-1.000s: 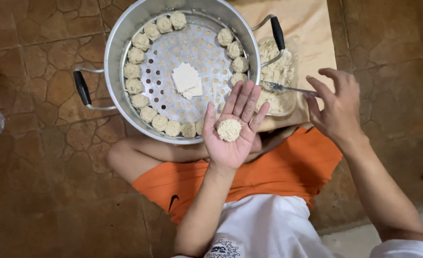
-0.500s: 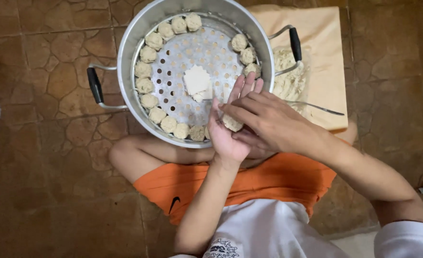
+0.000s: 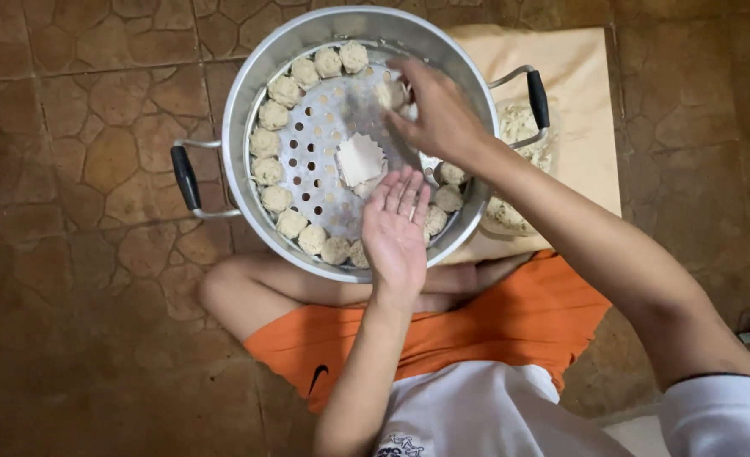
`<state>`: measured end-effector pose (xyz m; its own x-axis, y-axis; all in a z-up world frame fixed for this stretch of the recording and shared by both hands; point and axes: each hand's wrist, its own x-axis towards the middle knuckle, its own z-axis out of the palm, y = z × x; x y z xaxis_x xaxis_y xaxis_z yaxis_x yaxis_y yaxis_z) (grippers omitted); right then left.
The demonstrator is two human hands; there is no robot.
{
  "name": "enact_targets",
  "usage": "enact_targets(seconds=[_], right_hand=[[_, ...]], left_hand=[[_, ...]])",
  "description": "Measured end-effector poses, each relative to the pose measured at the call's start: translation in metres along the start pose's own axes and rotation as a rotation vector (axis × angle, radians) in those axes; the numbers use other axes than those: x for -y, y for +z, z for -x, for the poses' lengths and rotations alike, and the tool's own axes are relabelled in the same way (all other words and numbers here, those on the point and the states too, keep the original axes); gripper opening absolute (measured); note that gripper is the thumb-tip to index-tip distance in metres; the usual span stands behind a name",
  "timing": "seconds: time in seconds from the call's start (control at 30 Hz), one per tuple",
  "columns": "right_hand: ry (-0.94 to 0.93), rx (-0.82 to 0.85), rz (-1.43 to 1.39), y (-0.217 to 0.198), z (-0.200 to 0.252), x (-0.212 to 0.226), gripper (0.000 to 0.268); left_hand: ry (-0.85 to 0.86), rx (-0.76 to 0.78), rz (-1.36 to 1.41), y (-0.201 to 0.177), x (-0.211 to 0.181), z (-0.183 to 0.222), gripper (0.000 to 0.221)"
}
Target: Manually assembling dumplings by portioning filling onto wrappers and arranging them in a steamer pot.
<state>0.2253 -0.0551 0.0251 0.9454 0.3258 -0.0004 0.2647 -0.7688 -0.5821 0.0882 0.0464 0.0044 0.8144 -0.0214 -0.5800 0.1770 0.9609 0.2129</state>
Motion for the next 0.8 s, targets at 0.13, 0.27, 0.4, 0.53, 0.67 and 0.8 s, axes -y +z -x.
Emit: enact_targets(seconds=[0.13,0.27,0.4,0.53,0.67,0.8], right_hand=[[0.075,-0.042,0.046,0.023,-0.037,-0.015,0.051],[0.053,-0.183,0.096,0.046,-0.059,-0.039,0.041],[0.025,-0.239,0.062,0.065,-0.065,-0.058,0.037],[0.045,-0.269,0.035,0.071,-0.063,-0.051,0.038],[0.015,-0.295,-0.007,0.073,-0.058,-0.042,0.046],[0.031,-0.335,-0.011,0.071,-0.055,-0.039,0.044]], left_hand=[[0.010,0.023,0.022,-0.011,0.002,-0.004,0.034],[0.024,0.080,0.026,-0.010,-0.001,-0.002,0.029],[-0.016,0.079,0.052,-0.012,0.000,-0.006,0.027],[-0.034,0.084,0.073,-0.013,0.002,-0.009,0.028],[-0.046,0.112,0.086,-0.014,0.002,-0.009,0.029],[-0.075,0.116,0.094,-0.014,0.002,-0.010,0.030]])
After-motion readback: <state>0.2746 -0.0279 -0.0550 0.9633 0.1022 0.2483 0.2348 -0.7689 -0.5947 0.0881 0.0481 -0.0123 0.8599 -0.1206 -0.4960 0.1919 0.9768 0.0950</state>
